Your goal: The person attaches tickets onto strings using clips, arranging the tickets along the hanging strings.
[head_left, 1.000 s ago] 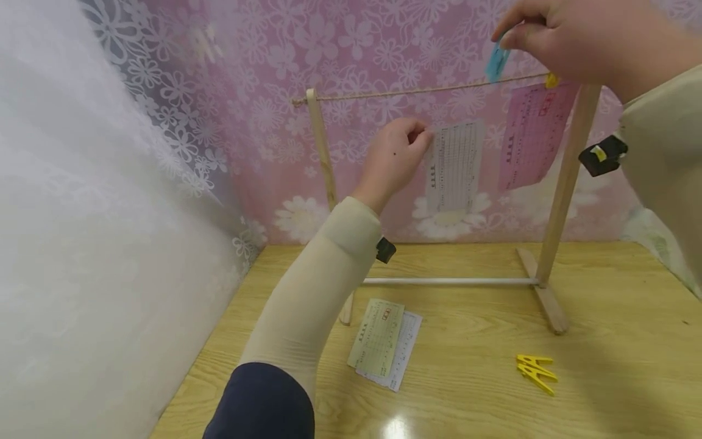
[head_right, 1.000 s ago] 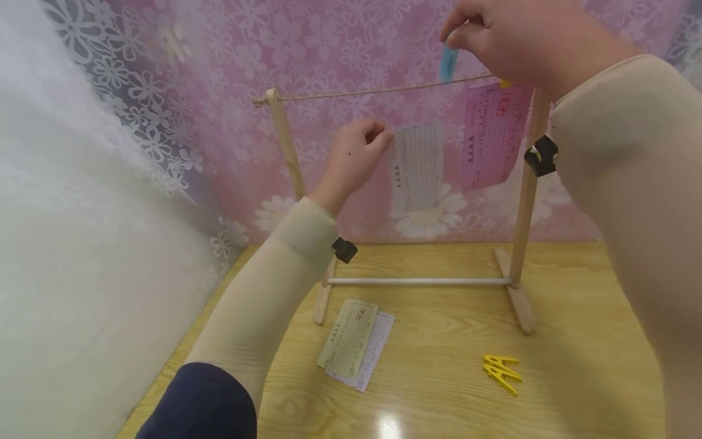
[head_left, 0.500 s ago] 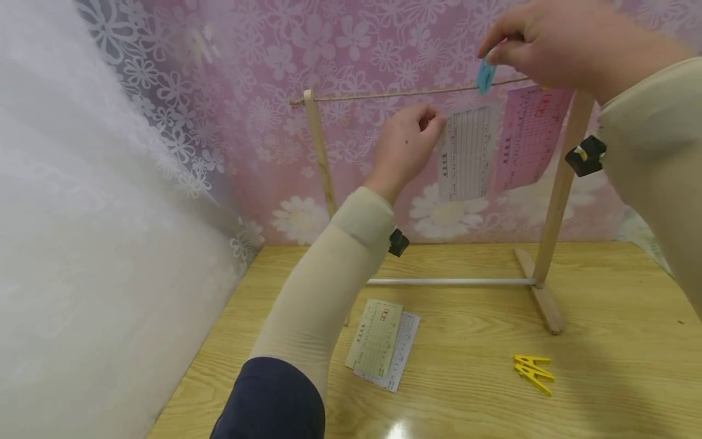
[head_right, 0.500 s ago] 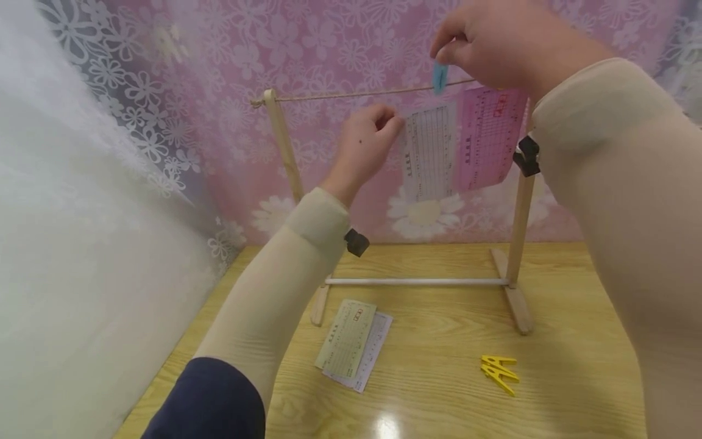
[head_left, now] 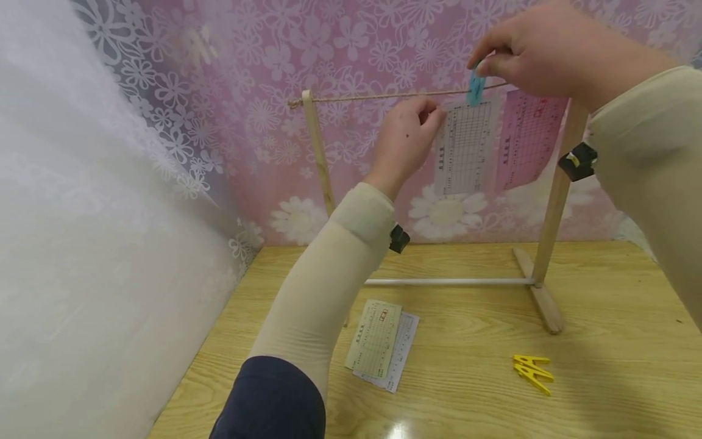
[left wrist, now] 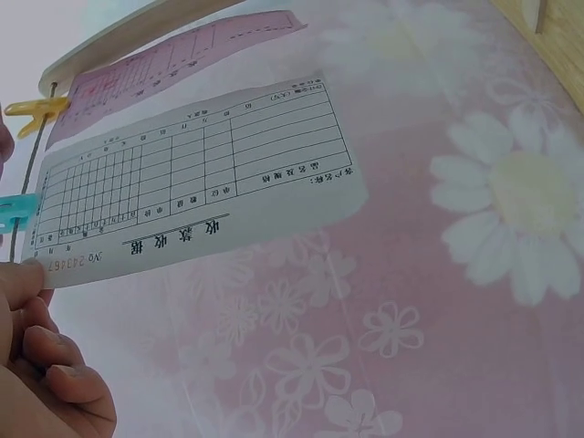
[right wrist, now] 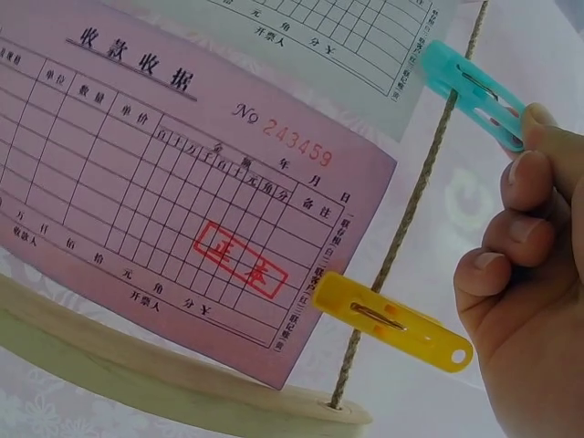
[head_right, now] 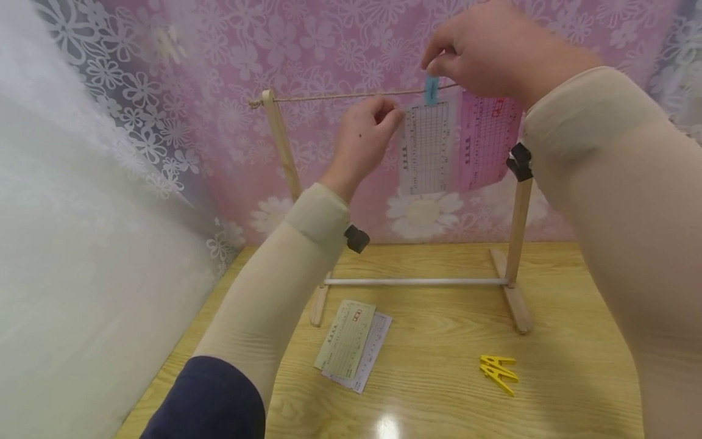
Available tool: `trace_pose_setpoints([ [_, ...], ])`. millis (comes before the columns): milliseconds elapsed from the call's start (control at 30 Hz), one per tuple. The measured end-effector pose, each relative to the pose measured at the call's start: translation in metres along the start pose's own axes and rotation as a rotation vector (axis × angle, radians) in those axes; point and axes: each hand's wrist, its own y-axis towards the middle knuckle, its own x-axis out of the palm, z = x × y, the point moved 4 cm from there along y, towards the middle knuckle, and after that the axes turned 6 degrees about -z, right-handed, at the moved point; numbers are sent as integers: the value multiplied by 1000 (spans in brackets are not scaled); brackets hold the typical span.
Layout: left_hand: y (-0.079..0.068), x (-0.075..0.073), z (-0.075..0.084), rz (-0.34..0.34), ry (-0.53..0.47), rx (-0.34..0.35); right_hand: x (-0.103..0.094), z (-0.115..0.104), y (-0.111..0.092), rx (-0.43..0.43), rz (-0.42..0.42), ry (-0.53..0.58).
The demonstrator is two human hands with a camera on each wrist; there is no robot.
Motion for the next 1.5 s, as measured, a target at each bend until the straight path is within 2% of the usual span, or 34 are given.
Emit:
trace_pose_setpoints([
  [467, -1, -4, 1, -1, 78, 20, 6, 0, 0, -20, -36, -17],
  [967, -1, -3, 3, -22, 89, 5, 5, -5, -6, -21, -31, -55],
  [1267, -3, -5, 2, -4, 97, 24, 2, -6, -10, -37, 7, -68],
  [1500, -8, -4, -4, -7, 73, 42, 2, -9, -22, -78, 83, -62],
])
